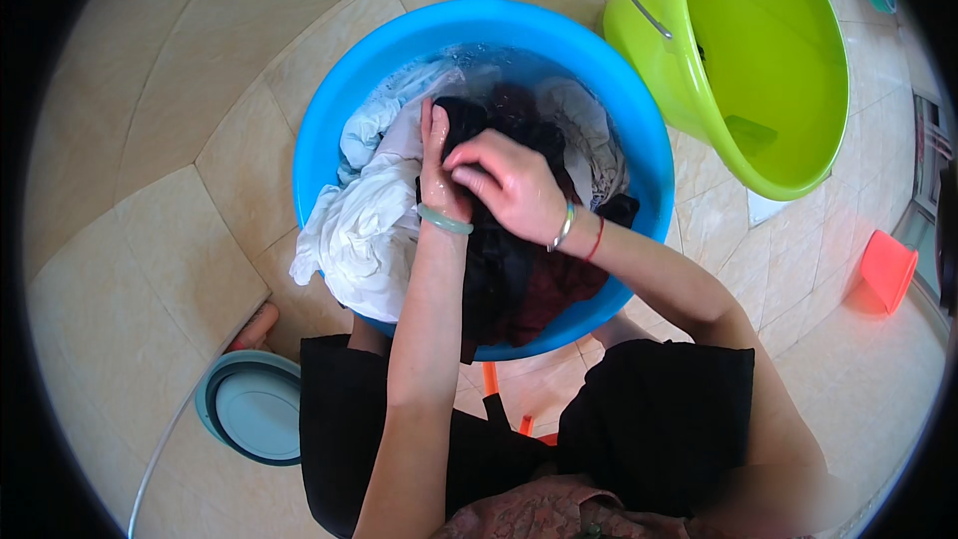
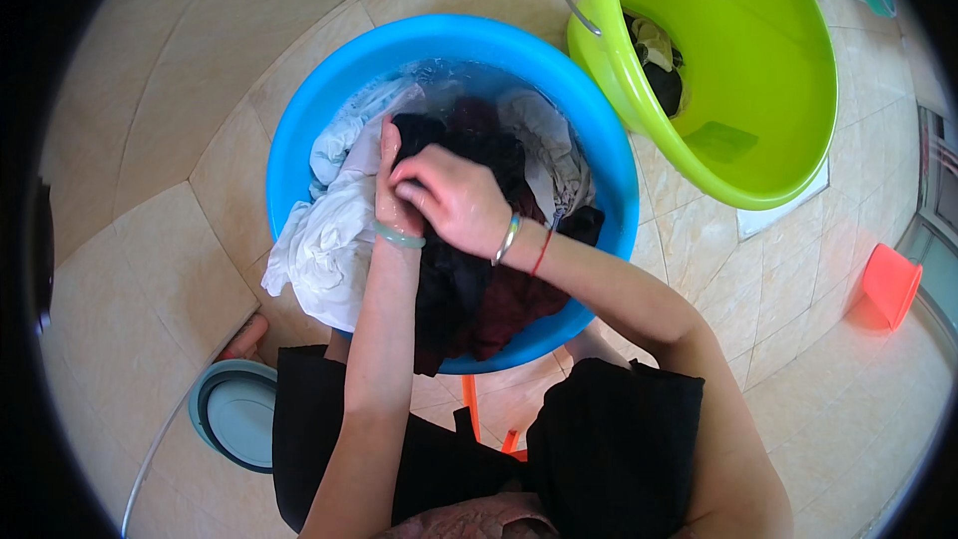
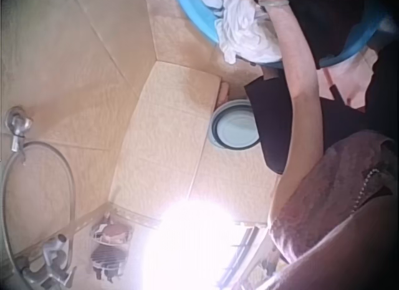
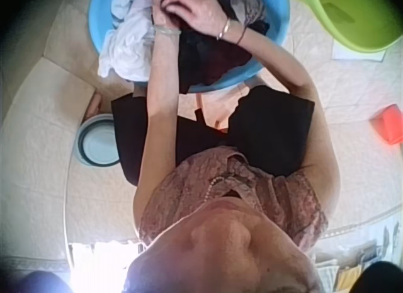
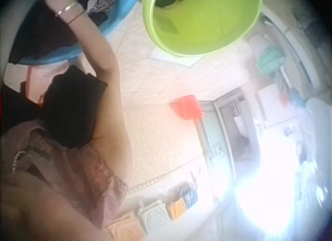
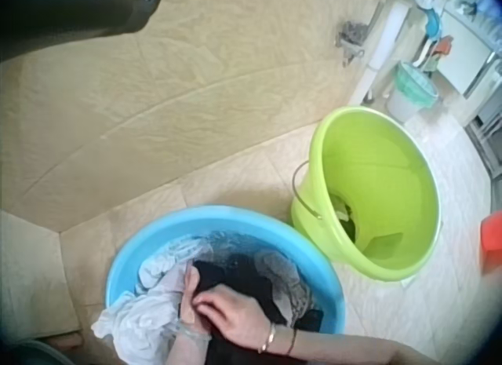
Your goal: The person sits on a small stool and hand washes clothes in a blue basin filled with water. They scrub and rinse various garments, including dark and light-colored items, and transfer some of the washed clothes into a green bucket.
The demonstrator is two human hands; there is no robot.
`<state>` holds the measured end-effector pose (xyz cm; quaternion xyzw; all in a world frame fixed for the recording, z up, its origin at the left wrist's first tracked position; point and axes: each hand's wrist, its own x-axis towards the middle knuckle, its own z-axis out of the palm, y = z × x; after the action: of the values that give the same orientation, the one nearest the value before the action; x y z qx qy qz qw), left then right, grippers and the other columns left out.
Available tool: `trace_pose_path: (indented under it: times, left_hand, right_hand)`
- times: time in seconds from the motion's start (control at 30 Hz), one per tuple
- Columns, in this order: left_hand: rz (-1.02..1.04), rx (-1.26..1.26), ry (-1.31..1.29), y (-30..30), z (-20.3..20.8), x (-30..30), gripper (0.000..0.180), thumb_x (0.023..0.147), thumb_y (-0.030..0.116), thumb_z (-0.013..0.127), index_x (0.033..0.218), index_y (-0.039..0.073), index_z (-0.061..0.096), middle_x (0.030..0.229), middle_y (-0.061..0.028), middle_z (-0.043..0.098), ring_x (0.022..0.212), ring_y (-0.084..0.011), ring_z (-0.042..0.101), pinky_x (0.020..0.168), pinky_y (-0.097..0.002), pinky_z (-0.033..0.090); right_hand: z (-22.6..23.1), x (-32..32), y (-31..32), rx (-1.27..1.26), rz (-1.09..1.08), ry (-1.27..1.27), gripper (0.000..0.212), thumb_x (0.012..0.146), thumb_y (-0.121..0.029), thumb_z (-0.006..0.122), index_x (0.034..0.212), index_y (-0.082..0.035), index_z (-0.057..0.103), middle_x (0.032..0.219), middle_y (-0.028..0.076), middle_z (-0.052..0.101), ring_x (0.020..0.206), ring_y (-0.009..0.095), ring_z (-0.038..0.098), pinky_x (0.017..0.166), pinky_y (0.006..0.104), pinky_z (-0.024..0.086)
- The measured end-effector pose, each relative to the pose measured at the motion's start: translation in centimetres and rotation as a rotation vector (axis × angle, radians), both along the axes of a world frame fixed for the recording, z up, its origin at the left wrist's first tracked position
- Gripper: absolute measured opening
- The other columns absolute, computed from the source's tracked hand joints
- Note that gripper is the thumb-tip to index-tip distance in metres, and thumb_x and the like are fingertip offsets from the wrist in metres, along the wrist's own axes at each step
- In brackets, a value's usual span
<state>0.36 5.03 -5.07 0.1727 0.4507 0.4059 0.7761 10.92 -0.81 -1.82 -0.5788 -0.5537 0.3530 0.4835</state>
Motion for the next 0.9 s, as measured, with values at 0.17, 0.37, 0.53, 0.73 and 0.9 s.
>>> trace_pose_path:
  times: [0.17, 0.37, 0.53, 0.73, 0.9]
  left_hand:
    - [-0.095, -0.196, -0.347, -0.2, 1.9, -0.1, 0.042, 0.1, 0.032, 0.054, 0.139, 0.019, 0.048, 0.117, -0.01, 0.057, 0.101, -0.0255, 0.058, 0.086, -0.0374, 0.05]
    - [-0.201, -0.162, -0.837, -0.2, 1.7, -0.9, 0.033, 0.099, 0.043, 0.053, 0.126, 0.026, 0.061, 0.099, -0.0074, 0.057, 0.088, -0.0237, 0.055, 0.08, -0.0353, 0.049]
    - [-0.104, -0.247, -0.428, -0.4, 4.1, 0.4, 0.041, 0.09, 0.063, 0.053, 0.096, 0.026, 0.068, 0.076, -0.0006, 0.049, 0.072, -0.0203, 0.048, 0.067, -0.0329, 0.046]
    - [0.194, -0.315, -0.146, -1.5, 3.6, 0.9, 0.039, 0.095, 0.05, 0.057, 0.083, 0.013, 0.056, 0.077, -0.0018, 0.053, 0.067, -0.0156, 0.049, 0.06, -0.0284, 0.042]
    - [0.191, -0.318, 0.065, -2.6, 2.3, 0.6, 0.036, 0.094, 0.044, 0.058, 0.084, 0.01, 0.058, 0.08, -0.0018, 0.055, 0.073, -0.0151, 0.051, 0.065, -0.0288, 0.043]
  right_hand:
    - [4.2, -2.3, -1.9, 0.272, 0.195, -0.24, 0.023, 0.075, -0.022, 0.074, 0.093, -0.014, 0.062, 0.084, 0.001, 0.055, 0.075, 0.017, 0.059, 0.061, 0.0292, 0.05]
    - [6.7, -3.5, -0.3, 0.418, 0.11, -0.418, 0.026, 0.068, -0.031, 0.079, 0.079, -0.014, 0.062, 0.077, -0.001, 0.049, 0.068, 0.012, 0.054, 0.05, 0.0242, 0.044]
    - [6.4, -2.7, 0.5, 0.432, 0.005, -0.353, 0.027, 0.067, -0.025, 0.081, 0.066, -0.011, 0.058, 0.073, 0.002, 0.051, 0.058, 0.015, 0.056, 0.044, 0.0269, 0.043]
    - [4.6, -1.9, 1.8, 0.388, -0.089, -0.329, 0.024, 0.071, -0.015, 0.074, 0.06, -0.009, 0.053, 0.065, 0.003, 0.054, 0.058, 0.019, 0.06, 0.044, 0.0305, 0.047]
    - [1.6, -0.1, 3.1, 0.287, -0.122, -0.168, 0.017, 0.079, -0.01, 0.066, 0.066, -0.007, 0.055, 0.066, 0.012, 0.054, 0.056, 0.031, 0.057, 0.05, 0.04, 0.047]
